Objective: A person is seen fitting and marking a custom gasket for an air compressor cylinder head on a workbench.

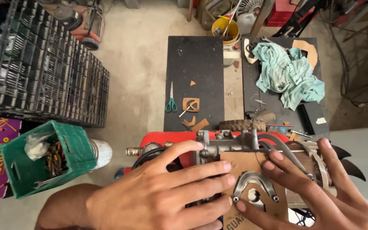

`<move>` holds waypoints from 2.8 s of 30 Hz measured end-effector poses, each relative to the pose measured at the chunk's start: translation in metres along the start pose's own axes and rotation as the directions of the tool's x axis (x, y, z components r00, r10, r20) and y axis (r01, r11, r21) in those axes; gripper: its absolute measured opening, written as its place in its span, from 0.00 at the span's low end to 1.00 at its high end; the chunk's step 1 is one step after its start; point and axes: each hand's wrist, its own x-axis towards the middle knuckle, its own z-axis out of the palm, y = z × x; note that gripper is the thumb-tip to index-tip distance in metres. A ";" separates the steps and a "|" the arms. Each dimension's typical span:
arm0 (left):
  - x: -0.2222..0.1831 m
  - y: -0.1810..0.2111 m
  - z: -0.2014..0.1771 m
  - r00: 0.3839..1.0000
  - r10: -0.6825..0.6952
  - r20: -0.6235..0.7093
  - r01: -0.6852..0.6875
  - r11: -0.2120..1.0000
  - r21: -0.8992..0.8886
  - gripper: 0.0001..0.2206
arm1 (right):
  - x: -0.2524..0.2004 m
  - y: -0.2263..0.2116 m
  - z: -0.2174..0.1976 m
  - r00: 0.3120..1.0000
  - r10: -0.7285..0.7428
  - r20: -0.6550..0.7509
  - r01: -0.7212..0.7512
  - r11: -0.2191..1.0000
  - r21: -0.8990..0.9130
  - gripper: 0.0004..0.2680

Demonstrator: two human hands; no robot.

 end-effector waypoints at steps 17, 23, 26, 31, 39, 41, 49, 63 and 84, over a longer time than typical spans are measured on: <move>-0.001 -0.010 0.010 0.987 0.117 -0.110 -0.091 0.973 0.210 0.08 | 0.008 -0.020 -0.010 0.963 0.248 0.101 -0.243 0.968 -0.062 0.08; -0.001 -0.009 0.020 0.981 0.173 -0.084 -0.117 0.882 0.456 0.08 | 0.006 -0.027 -0.005 0.886 0.454 0.091 -0.443 0.889 -0.120 0.16; -0.007 -0.007 0.020 0.984 0.166 -0.072 -0.109 0.862 0.496 0.08 | 0.009 -0.032 -0.005 0.888 0.451 0.091 -0.443 0.892 -0.091 0.15; -0.007 -0.002 0.010 0.998 0.056 -0.030 -0.048 0.977 0.206 0.13 | 0.000 -0.024 -0.009 0.868 0.470 0.160 -0.468 0.882 -0.052 0.19; -0.007 -0.002 0.025 0.990 0.047 0.135 -0.105 0.879 0.465 0.14 | -0.034 0.036 -0.004 0.963 -0.083 0.257 0.047 0.989 0.140 0.25; -0.006 0.001 0.029 0.988 0.024 0.155 -0.103 0.845 0.525 0.14 | -0.044 0.043 0.000 0.953 -0.106 0.286 0.058 0.983 0.172 0.24; 0.018 0.001 0.026 0.974 -0.015 0.228 -0.075 0.921 0.382 0.19 | -0.042 0.060 0.000 0.934 -0.183 0.307 0.151 0.980 0.127 0.29; 0.024 0.021 0.041 0.970 -0.130 0.206 -0.053 0.713 0.699 0.10 | -0.010 0.080 -0.004 0.918 -0.370 0.142 0.335 0.916 0.219 0.16; 0.033 0.029 0.036 0.970 -0.147 0.194 0.010 0.820 0.573 0.14 | -0.010 0.087 0.008 0.898 -0.438 0.027 0.397 0.837 0.376 0.04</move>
